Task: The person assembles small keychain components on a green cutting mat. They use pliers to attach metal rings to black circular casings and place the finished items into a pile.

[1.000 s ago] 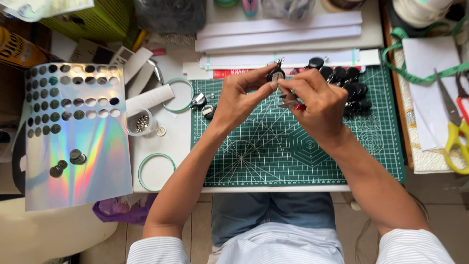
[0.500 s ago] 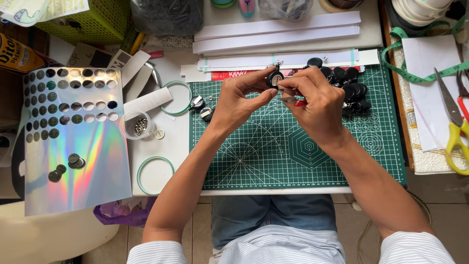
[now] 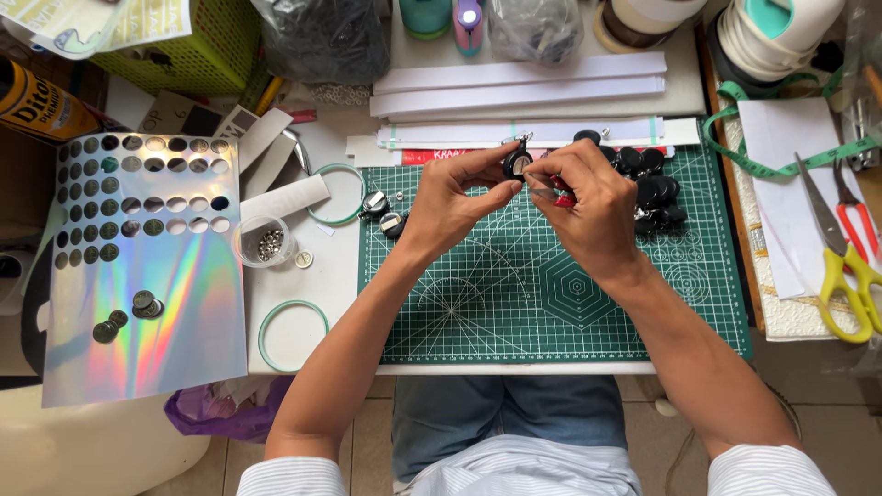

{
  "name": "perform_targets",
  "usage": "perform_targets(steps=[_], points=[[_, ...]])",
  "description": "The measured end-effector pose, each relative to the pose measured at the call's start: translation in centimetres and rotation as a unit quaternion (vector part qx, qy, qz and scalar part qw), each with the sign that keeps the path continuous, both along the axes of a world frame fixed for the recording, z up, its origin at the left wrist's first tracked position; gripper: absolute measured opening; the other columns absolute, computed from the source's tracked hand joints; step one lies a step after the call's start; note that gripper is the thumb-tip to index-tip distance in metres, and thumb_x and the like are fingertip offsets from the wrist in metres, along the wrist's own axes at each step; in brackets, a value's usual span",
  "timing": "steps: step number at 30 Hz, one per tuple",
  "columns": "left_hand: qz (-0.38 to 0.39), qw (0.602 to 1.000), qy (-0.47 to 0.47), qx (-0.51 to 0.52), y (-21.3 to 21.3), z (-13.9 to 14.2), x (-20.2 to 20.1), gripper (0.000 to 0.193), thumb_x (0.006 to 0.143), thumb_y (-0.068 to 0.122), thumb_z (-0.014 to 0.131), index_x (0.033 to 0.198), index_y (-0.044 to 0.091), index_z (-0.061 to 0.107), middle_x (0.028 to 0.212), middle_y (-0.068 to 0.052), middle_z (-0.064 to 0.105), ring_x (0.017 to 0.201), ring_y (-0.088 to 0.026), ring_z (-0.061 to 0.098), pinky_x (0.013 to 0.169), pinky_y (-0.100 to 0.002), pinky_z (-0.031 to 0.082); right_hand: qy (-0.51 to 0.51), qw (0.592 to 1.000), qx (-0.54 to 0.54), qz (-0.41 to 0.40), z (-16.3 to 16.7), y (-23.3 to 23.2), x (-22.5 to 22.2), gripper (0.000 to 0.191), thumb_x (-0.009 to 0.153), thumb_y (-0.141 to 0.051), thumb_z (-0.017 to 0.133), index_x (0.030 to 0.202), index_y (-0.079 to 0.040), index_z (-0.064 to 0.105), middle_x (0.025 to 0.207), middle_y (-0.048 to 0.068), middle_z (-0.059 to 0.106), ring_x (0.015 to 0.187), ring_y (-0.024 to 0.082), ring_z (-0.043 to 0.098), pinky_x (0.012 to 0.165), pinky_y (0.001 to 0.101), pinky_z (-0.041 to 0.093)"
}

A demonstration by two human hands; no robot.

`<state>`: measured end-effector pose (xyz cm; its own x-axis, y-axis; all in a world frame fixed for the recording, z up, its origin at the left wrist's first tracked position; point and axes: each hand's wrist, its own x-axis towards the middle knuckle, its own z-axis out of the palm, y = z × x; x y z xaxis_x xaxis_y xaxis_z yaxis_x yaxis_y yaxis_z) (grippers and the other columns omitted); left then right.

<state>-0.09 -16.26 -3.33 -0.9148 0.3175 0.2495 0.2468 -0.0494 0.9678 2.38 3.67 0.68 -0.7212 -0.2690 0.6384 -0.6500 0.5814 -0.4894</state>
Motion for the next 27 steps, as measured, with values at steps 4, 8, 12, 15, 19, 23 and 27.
perform_targets(steps=[4, 8, 12, 15, 19, 23, 27], points=[[0.004, 1.000, 0.010, -0.006, 0.03, 0.26, -0.10, 0.051, 0.092, 0.009, 0.077, 0.141, 0.007, 0.062, 0.103, -0.007, 0.078, 0.096, -0.013, 0.074, 0.088, -0.028, 0.062, 0.010, 1.000, -0.009, 0.004, 0.10, -0.14, -0.19, 0.014, 0.093, -0.008, 0.082, 0.102, -0.005, 0.071, 0.099, 0.008, 0.069, 0.086, 0.022, 0.072, 0.071, 0.0323, 0.058], [0.018, 0.999, 0.023, -0.021, 0.06, 0.19, 0.21, 0.048, 0.092, 0.009, 0.076, 0.139, 0.008, 0.064, 0.106, -0.006, 0.079, 0.097, -0.013, 0.075, 0.088, -0.027, 0.063, 0.009, 1.000, -0.002, 0.005, -0.30, 0.02, -0.31, 0.014, 0.094, -0.007, 0.080, 0.103, -0.004, 0.070, 0.099, 0.008, 0.068, 0.087, 0.021, 0.072, 0.073, 0.0322, 0.058], [0.017, 0.999, 0.022, -0.034, 0.03, 0.07, 0.27, 0.046, 0.093, 0.010, 0.077, 0.138, 0.009, 0.065, 0.105, -0.007, 0.079, 0.094, -0.013, 0.076, 0.087, -0.028, 0.064, -0.006, 1.000, -0.009, 0.018, -0.64, 0.22, -0.22, 0.013, 0.098, -0.008, 0.080, 0.104, -0.003, 0.070, 0.100, 0.009, 0.068, 0.087, 0.020, 0.071, 0.072, 0.0313, 0.059], [0.019, 0.999, 0.026, -0.033, 0.01, 0.05, 0.37, 0.046, 0.093, 0.010, 0.076, 0.137, 0.009, 0.065, 0.104, -0.007, 0.079, 0.094, -0.013, 0.076, 0.088, -0.028, 0.064, -0.021, 1.000, -0.013, 0.019, -0.67, 0.19, -0.15, 0.011, 0.099, -0.006, 0.079, 0.105, -0.002, 0.070, 0.101, 0.009, 0.068, 0.087, 0.019, 0.072, 0.072, 0.0307, 0.059], [0.022, 0.998, 0.042, -0.040, 0.03, 0.11, 0.38, 0.045, 0.093, 0.011, 0.076, 0.137, 0.009, 0.066, 0.104, -0.006, 0.077, 0.095, -0.013, 0.075, 0.089, -0.029, 0.063, -0.036, 0.999, -0.017, 0.023, -0.56, 0.19, -0.17, 0.012, 0.099, -0.007, 0.080, 0.104, -0.002, 0.069, 0.101, 0.009, 0.068, 0.086, 0.019, 0.071, 0.072, 0.0308, 0.058], [0.021, 0.998, 0.046, -0.036, 0.09, 0.29, 0.31, 0.046, 0.094, 0.009, 0.075, 0.139, 0.011, 0.065, 0.105, -0.005, 0.076, 0.097, -0.013, 0.074, 0.093, -0.028, 0.061, -0.025, 0.999, -0.011, 0.017, -0.44, 0.11, -0.26, 0.012, 0.096, -0.006, 0.079, 0.104, -0.002, 0.070, 0.100, 0.009, 0.068, 0.087, 0.020, 0.070, 0.072, 0.0322, 0.057], [0.023, 0.998, 0.043, -0.033, 0.16, 0.56, 0.22, 0.046, 0.093, 0.008, 0.074, 0.139, 0.011, 0.065, 0.107, -0.006, 0.075, 0.099, -0.013, 0.073, 0.094, -0.029, 0.060, -0.031, 0.999, -0.015, 0.018, -0.25, -0.02, -0.44, 0.012, 0.095, -0.005, 0.078, 0.102, -0.002, 0.069, 0.098, 0.009, 0.068, 0.085, 0.020, 0.069, 0.071, 0.0328, 0.056]])
